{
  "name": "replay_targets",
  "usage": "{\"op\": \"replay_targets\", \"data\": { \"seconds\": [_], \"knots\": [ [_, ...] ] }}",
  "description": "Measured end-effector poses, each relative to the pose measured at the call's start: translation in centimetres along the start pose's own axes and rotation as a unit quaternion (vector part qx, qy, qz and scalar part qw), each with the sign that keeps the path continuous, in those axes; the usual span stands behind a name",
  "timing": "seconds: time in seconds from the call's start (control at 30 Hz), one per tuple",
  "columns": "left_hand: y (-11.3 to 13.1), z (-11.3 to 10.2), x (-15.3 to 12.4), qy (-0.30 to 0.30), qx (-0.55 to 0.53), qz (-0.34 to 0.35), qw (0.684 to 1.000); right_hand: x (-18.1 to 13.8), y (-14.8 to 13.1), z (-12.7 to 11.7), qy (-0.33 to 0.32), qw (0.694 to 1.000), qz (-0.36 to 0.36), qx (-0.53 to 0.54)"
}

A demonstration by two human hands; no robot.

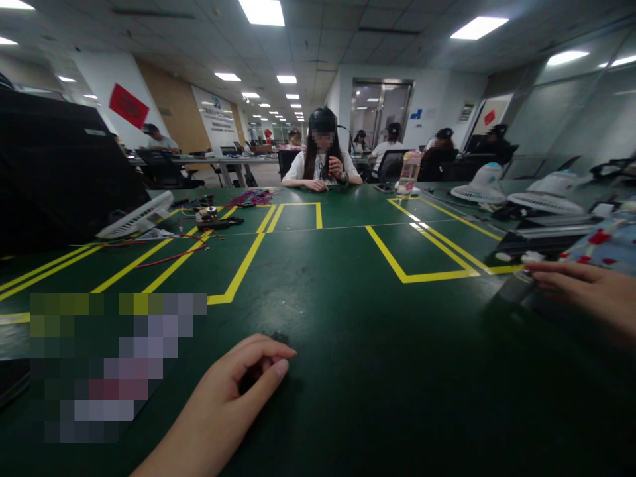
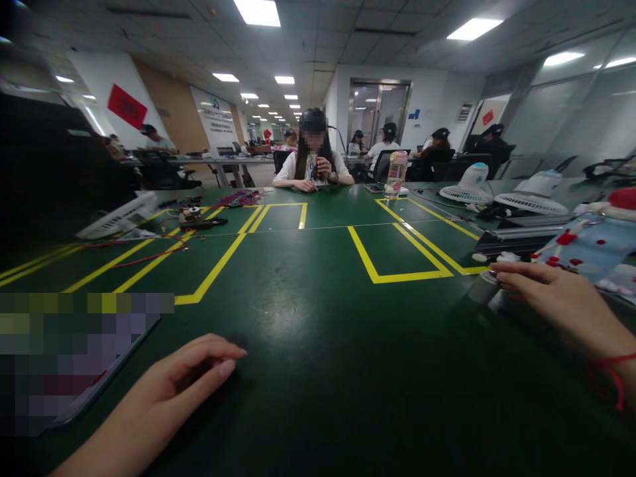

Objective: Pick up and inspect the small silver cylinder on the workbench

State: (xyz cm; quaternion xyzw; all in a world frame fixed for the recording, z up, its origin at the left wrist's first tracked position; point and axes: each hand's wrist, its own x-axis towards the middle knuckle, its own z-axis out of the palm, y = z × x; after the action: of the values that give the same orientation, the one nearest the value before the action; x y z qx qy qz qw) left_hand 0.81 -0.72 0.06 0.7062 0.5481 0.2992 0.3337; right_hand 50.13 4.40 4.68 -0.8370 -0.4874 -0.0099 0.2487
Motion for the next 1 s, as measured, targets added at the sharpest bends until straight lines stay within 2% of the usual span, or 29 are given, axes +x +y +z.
{"op": "replay_targets", "data": {
  "seconds": [0.1, 0.17, 0.23, 0.3, 0.37, 0.47, 0.57, 0.63, 0.73, 0.83, 1.0],
  "knots": [
    [0.0, 0.1, 0.0, 0.003, 0.000, 0.000, 1.000, -0.2, 0.6, 0.9, -0.005, 0.999, -0.033, 0.007],
    [-0.1, 0.1, 0.0, 0.003, 0.001, 0.001, 1.000, -0.7, 0.6, 2.0, 0.028, 0.996, -0.084, 0.001],
    [-0.1, 0.2, 0.1, 0.001, 0.004, 0.003, 1.000, -2.0, -0.5, 3.3, 0.077, 0.982, -0.170, 0.007],
    [0.0, 0.2, 0.2, 0.000, 0.010, 0.004, 1.000, -4.4, -2.9, 4.4, 0.089, 0.956, -0.274, 0.054],
    [0.1, 0.2, 0.3, 0.002, 0.016, 0.003, 1.000, -7.6, -6.4, 5.2, 0.038, 0.923, -0.361, 0.131],
    [0.0, 0.2, 0.3, 0.004, 0.020, 0.003, 1.000, -12.6, -11.9, 6.0, -0.098, 0.861, -0.441, 0.234],
    [-0.1, 0.1, 0.1, 0.009, 0.021, 0.001, 1.000, -15.8, -15.5, 6.6, -0.189, 0.796, -0.497, 0.289],
    [0.0, 0.1, 0.2, 0.006, 0.020, 0.000, 1.000, -16.6, -16.2, 7.0, -0.222, 0.782, -0.498, 0.301],
    [0.9, 0.3, 0.5, -0.005, 0.019, -0.001, 1.000, -16.6, -15.8, 7.6, -0.255, 0.803, -0.447, 0.300],
    [2.8, 1.1, 1.3, -0.005, 0.016, 0.035, 0.999, -16.4, -15.3, 8.1, -0.292, 0.819, -0.391, 0.302],
    [6.3, 2.5, 3.3, -0.028, -0.001, 0.095, 0.995, -16.3, -15.4, 8.2, -0.331, 0.813, -0.367, 0.308]
  ]
}}
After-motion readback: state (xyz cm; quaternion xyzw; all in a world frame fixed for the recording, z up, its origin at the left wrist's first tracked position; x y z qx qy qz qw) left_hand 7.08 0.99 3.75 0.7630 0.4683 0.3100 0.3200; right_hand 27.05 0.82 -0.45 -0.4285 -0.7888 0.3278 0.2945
